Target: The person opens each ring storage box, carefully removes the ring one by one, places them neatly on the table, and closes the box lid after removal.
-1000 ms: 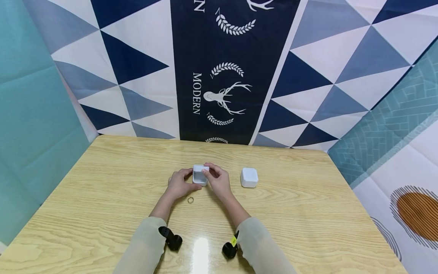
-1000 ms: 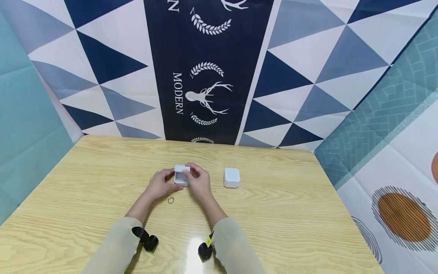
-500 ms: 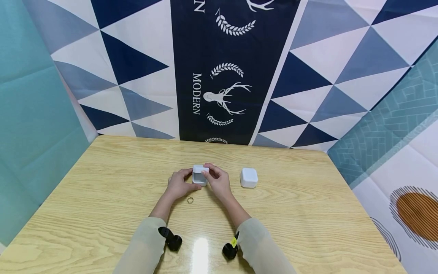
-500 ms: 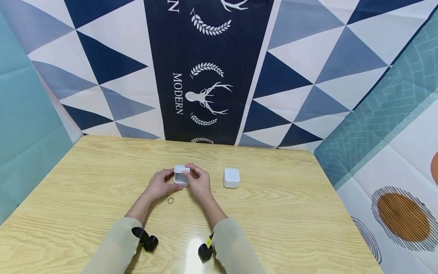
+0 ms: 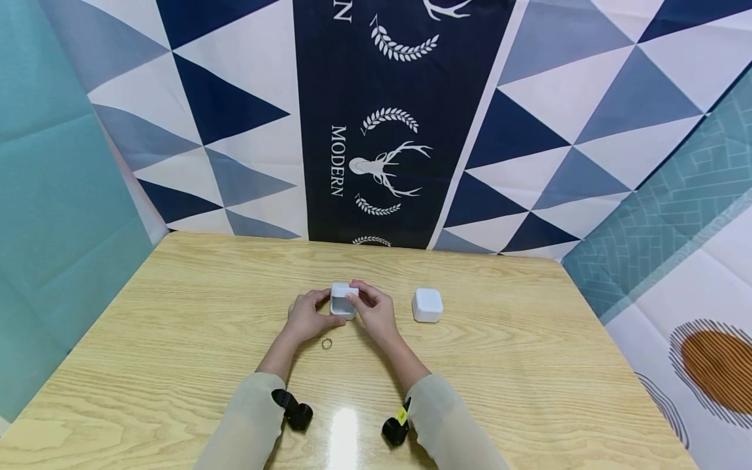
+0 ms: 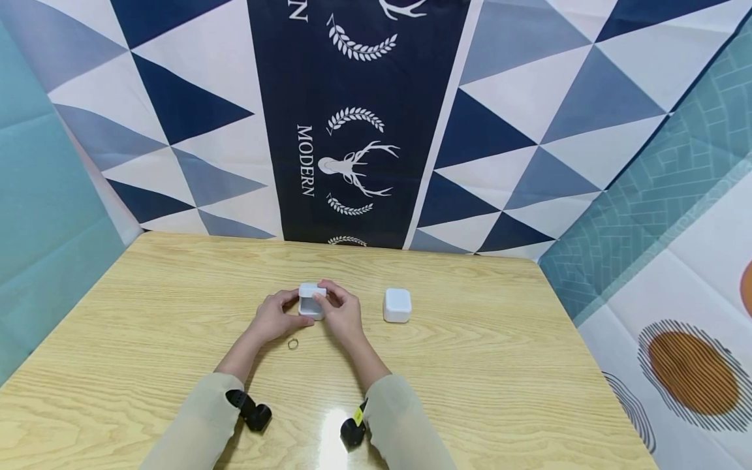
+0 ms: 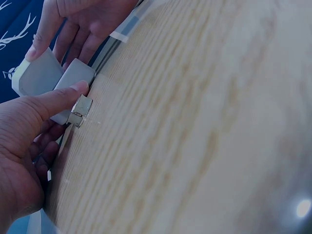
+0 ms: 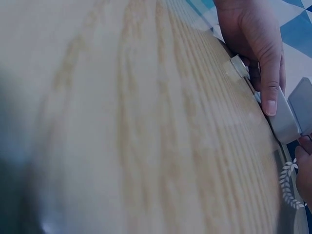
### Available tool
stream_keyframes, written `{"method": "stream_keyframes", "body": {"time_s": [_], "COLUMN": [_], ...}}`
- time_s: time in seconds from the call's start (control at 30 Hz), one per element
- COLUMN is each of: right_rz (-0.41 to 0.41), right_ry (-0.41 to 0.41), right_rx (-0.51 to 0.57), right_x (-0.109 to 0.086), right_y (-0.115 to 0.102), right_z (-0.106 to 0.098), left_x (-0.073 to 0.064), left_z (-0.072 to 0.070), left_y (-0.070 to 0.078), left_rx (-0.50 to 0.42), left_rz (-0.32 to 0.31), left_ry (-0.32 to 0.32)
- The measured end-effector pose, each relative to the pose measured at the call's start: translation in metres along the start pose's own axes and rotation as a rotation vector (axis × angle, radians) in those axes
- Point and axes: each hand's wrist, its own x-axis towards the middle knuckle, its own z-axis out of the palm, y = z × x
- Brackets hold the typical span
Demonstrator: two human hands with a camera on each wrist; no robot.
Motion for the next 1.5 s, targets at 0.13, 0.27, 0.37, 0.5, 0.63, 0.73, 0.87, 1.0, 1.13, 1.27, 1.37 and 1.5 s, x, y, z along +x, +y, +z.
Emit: {"method": "stream_keyframes", "body": {"time_s": [0.13,0.27,0.37,0.5,0.63,0.73,0.87,1.0,1.13,1.27,1.37,1.5], "right_rz": [0.009,0.014,0.016,0.02,0.022,0.024,0.028,0.03,0.02,0.019,0.017,0.014], "right_ry": [-0.003,-0.004,-0.002,0.0,-0.002,-0.004,-0.005,-0.005,-0.003,0.002,0.001,-0.002], "right_rx": [-0.011,-0.027,-0.017,-0.002,0.0,0.002,0.005,-0.002,-0.009,-0.002,0.005,0.002], "right_x": [0.0001,0.0002,0.0001,-0.0002,0.0002,0.0002,-0.0005,-0.0012,-0.0015,-0.0012,-0.0009,-0.0005], "right_y": [0.0003,0.0003,-0.0003,-0.0008,0.0,0.0007,0.0002,-0.0009,-0.0011,0.0002,0.0014,0.0017], "right_z": [-0.0003,-0.0005,-0.0004,-0.0003,-0.0006,-0.0009,-0.0011,-0.0011,-0.0009,-0.0007,-0.0008,-0.0006], "left_x": [-0.0005,-0.0007,-0.0004,0.0003,0.0007,0.0007,0.0003,-0.0002,-0.0007,-0.0011,-0.0013,-0.0011], "left_z": [0.0002,0.0003,0.0003,0.0004,0.0005,0.0007,0.0008,0.0006,0.0005,0.0004,0.0003,-0.0001], "left_y": [-0.0002,-0.0003,-0.0007,-0.0013,-0.0014,-0.0017,-0.0017,-0.001,-0.0002,0.0002,0.0004,-0.0002], "left_rx": [0.007,0.001,0.0,-0.001,-0.006,-0.01,-0.008,-0.004,-0.006,-0.006,-0.011,-0.018], "left_rz": [-0.003,-0.005,-0.004,-0.003,-0.003,-0.006,-0.008,-0.008,-0.008,-0.007,-0.004,-0.001], "left_ry": [-0.003,-0.009,-0.01,-0.009,-0.011,-0.011,-0.008,-0.006,-0.006,-0.005,-0.004,-0.005]}}
